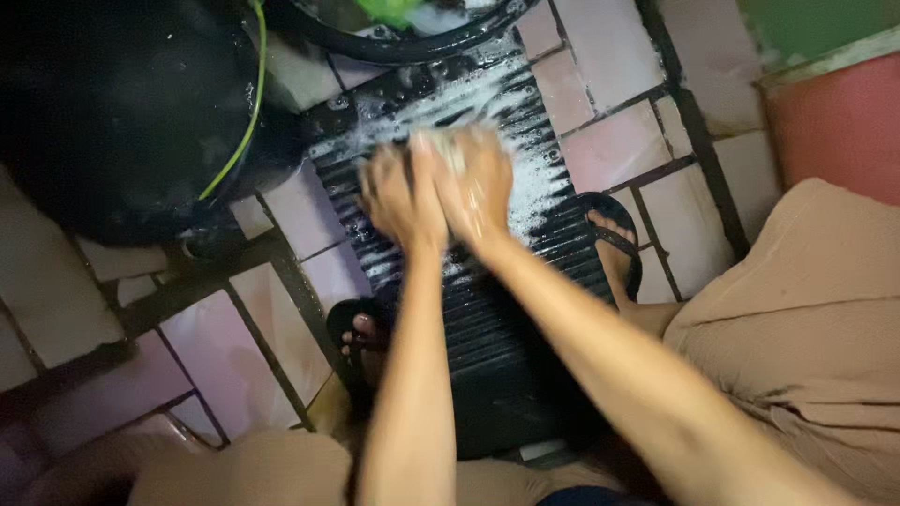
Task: The person hand-washes a yellow shirt and a white garment by scrubbing them against a washboard with soap, then rinses each item in a bucket of water.
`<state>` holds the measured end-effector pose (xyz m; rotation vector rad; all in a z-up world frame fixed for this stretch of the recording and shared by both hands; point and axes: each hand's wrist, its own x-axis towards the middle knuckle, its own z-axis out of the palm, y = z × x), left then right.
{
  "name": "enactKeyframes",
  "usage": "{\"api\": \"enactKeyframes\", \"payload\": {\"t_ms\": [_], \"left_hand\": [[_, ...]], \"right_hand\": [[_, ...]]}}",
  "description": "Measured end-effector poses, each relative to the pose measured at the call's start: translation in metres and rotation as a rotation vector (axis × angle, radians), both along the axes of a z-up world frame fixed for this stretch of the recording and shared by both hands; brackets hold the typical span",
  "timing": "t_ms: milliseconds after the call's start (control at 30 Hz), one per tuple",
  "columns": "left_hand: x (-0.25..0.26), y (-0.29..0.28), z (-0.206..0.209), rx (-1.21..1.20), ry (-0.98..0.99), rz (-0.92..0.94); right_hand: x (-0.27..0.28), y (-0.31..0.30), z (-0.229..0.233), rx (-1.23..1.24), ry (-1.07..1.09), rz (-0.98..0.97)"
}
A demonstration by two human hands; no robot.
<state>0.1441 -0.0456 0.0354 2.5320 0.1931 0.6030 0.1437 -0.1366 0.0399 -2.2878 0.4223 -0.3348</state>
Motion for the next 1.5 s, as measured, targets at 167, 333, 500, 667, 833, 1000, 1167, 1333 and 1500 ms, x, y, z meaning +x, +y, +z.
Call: {"api": "enactKeyframes", "payload": {"t_ms": [167, 333, 500, 667, 833, 1000, 1167, 1333, 1500], "left_hand": [[0.013, 0.008, -0.031, -0.167, 0.29, -0.059], [0.084, 0.01, -0.005, -0.063, 0.21, 0.097], [-0.006, 0.002, -0.012, 0.008, 0.078, -0.025], [0.009, 0.01, -0.037, -0.115, 0.341, 0.015], [0.07, 0.013, -0.004, 0.293, 0.035, 0.13], [0.013, -0.004, 0.009, -0.038, 0.095, 0.074], [0.007, 0.01, -0.008, -0.18, 0.193, 0.008], [0.067, 0.016, 0.0, 0.047, 0.081, 0.178], [-0.019, 0.008, 0.003, -0.377, 0.244, 0.109]], "right_hand": [[-0.005, -0.006, -0.022, -0.03, -0.131, 0.178], [0.082, 0.01, 0.002, -0.109, 0.056, -0.086], [0.009, -0.002, 0.012, -0.365, -0.11, 0.147], [0.026, -0.01, -0.001, -0.08, -0.182, 0.383], [0.08, 0.006, 0.023, -0.282, 0.032, 0.069], [0.057, 0.0, 0.031, -0.336, -0.18, 0.106], [0.028, -0.001, 0.009, -0.157, -0.152, 0.379], [0.085, 0.022, 0.03, -0.329, 0.073, 0.106], [-0.006, 0.014, 0.045, -0.194, 0.02, 0.229]]}}
